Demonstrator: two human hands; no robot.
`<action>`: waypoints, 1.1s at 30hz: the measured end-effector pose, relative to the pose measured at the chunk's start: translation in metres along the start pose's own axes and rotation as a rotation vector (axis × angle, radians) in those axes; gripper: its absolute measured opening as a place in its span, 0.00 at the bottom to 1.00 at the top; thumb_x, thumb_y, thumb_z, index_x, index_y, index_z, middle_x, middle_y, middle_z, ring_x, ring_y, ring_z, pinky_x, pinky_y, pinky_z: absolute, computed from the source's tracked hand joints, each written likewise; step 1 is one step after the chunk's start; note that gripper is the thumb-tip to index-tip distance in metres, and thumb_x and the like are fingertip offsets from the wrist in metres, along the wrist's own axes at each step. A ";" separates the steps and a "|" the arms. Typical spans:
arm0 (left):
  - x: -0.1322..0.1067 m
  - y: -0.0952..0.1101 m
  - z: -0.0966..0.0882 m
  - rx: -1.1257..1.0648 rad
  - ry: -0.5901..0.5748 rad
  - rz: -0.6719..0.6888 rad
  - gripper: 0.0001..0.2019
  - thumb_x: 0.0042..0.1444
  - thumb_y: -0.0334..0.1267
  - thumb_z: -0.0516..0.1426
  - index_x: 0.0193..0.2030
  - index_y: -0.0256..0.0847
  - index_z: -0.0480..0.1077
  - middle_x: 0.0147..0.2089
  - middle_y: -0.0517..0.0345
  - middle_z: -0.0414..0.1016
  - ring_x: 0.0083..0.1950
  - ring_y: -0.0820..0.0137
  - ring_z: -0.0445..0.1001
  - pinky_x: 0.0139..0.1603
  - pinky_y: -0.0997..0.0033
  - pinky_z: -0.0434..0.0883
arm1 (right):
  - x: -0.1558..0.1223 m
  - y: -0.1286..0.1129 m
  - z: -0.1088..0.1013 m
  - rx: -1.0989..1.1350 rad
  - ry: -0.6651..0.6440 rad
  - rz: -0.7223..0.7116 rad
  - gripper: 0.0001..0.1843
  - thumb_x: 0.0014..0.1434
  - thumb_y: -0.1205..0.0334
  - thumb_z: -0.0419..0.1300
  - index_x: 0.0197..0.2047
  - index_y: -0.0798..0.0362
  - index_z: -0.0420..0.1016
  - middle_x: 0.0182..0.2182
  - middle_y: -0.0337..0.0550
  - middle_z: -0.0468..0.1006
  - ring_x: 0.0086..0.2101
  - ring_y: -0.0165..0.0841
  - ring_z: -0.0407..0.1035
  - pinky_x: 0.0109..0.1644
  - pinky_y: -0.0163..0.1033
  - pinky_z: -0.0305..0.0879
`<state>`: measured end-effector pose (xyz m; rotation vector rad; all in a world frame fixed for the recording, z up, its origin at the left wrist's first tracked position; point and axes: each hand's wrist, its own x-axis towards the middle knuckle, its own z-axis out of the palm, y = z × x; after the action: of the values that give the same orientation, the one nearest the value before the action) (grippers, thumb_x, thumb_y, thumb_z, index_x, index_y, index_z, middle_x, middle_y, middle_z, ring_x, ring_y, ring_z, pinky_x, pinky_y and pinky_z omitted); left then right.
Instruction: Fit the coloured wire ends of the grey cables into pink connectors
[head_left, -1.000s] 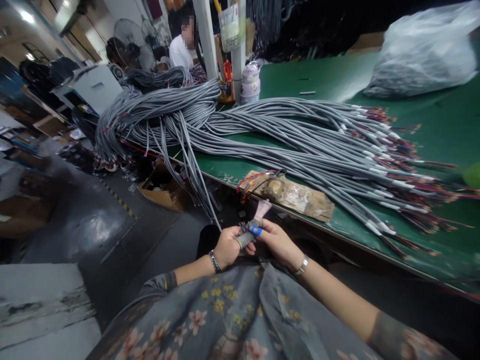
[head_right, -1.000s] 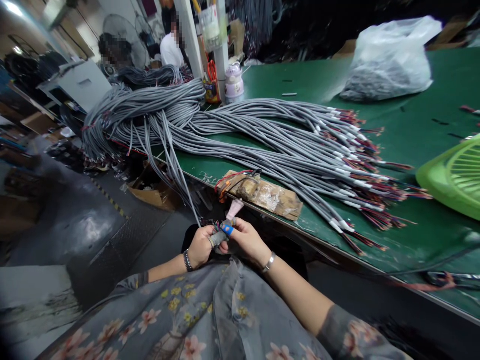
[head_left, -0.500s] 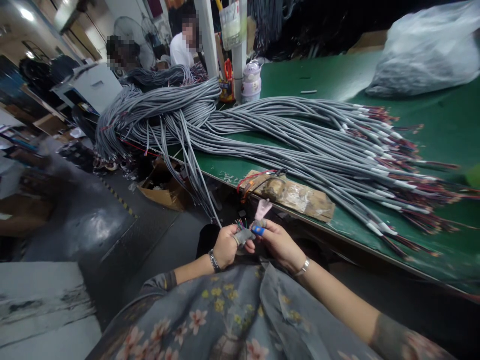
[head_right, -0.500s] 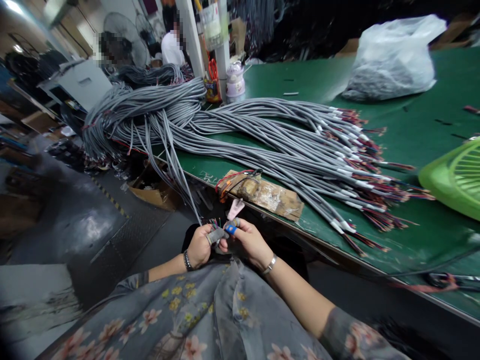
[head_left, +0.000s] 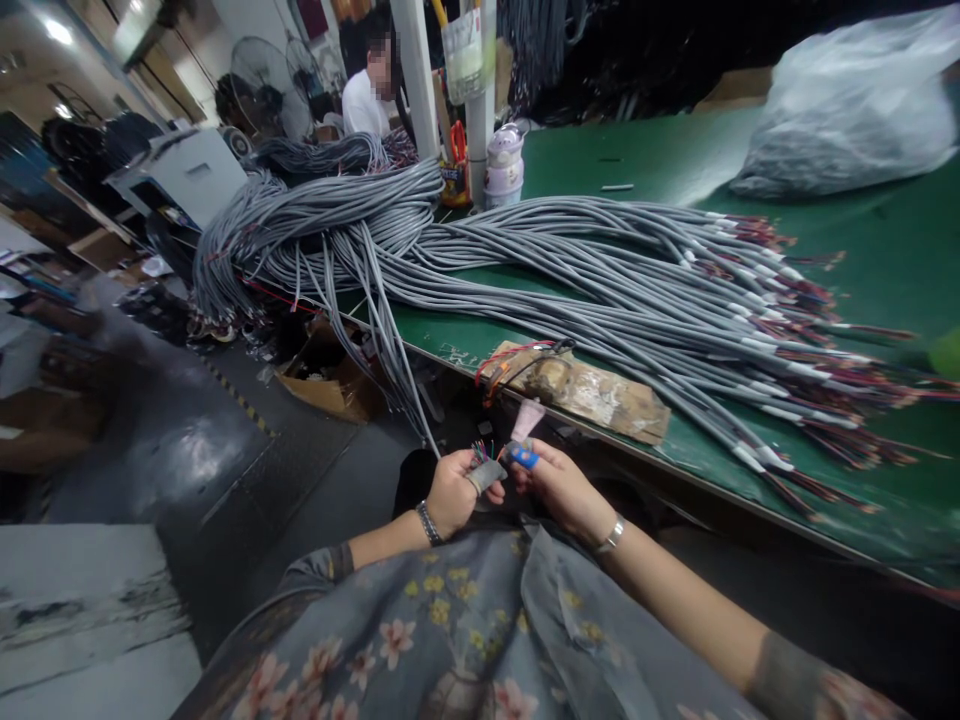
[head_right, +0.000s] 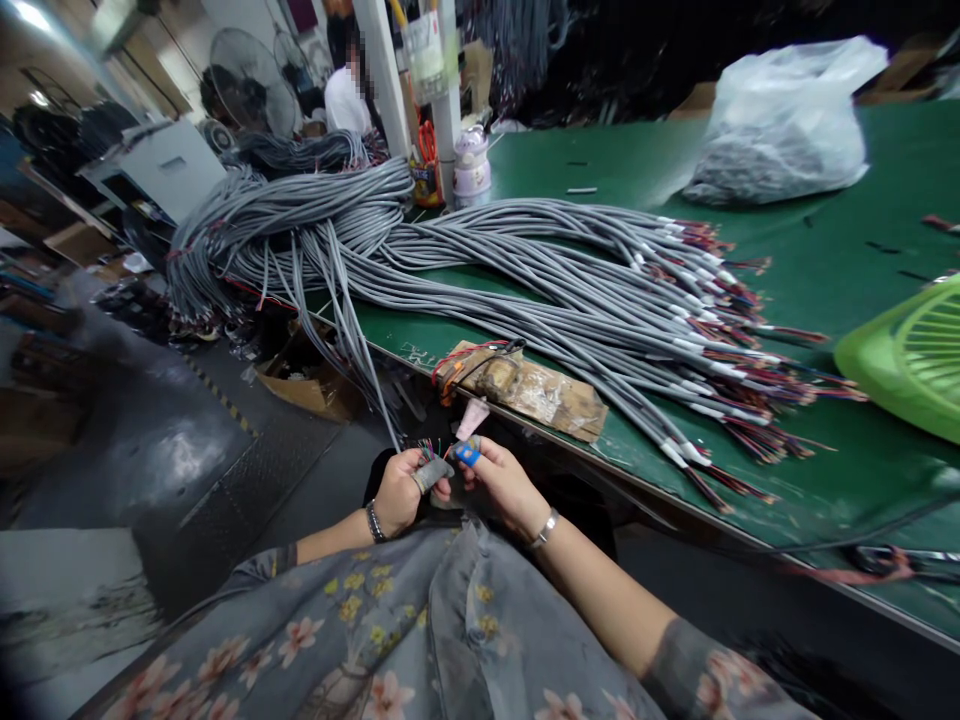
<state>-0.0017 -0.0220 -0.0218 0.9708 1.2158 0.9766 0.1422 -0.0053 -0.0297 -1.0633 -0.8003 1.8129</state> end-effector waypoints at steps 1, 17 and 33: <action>-0.001 0.002 0.000 0.030 -0.010 0.016 0.20 0.40 0.54 0.64 0.21 0.37 0.69 0.17 0.58 0.70 0.18 0.74 0.68 0.23 0.73 0.69 | -0.001 -0.001 0.001 -0.039 0.008 -0.008 0.20 0.38 0.47 0.71 0.24 0.53 0.73 0.17 0.33 0.66 0.20 0.25 0.56 0.24 0.34 0.54; 0.001 0.003 0.001 0.001 -0.040 -0.009 0.22 0.41 0.56 0.63 0.20 0.36 0.68 0.17 0.56 0.71 0.19 0.73 0.68 0.23 0.73 0.67 | 0.003 0.004 0.001 -0.059 -0.011 -0.023 0.14 0.42 0.54 0.69 0.23 0.53 0.69 0.16 0.33 0.67 0.19 0.25 0.57 0.24 0.34 0.53; 0.003 -0.006 0.001 -0.162 0.025 -0.111 0.17 0.36 0.49 0.64 0.21 0.36 0.69 0.15 0.59 0.68 0.15 0.76 0.64 0.18 0.75 0.63 | 0.003 0.002 0.001 0.036 -0.026 0.040 0.20 0.40 0.46 0.70 0.26 0.54 0.72 0.19 0.34 0.67 0.20 0.25 0.58 0.23 0.33 0.54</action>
<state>-0.0004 -0.0207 -0.0281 0.7586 1.1792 0.9854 0.1395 -0.0033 -0.0318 -1.0411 -0.7646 1.8717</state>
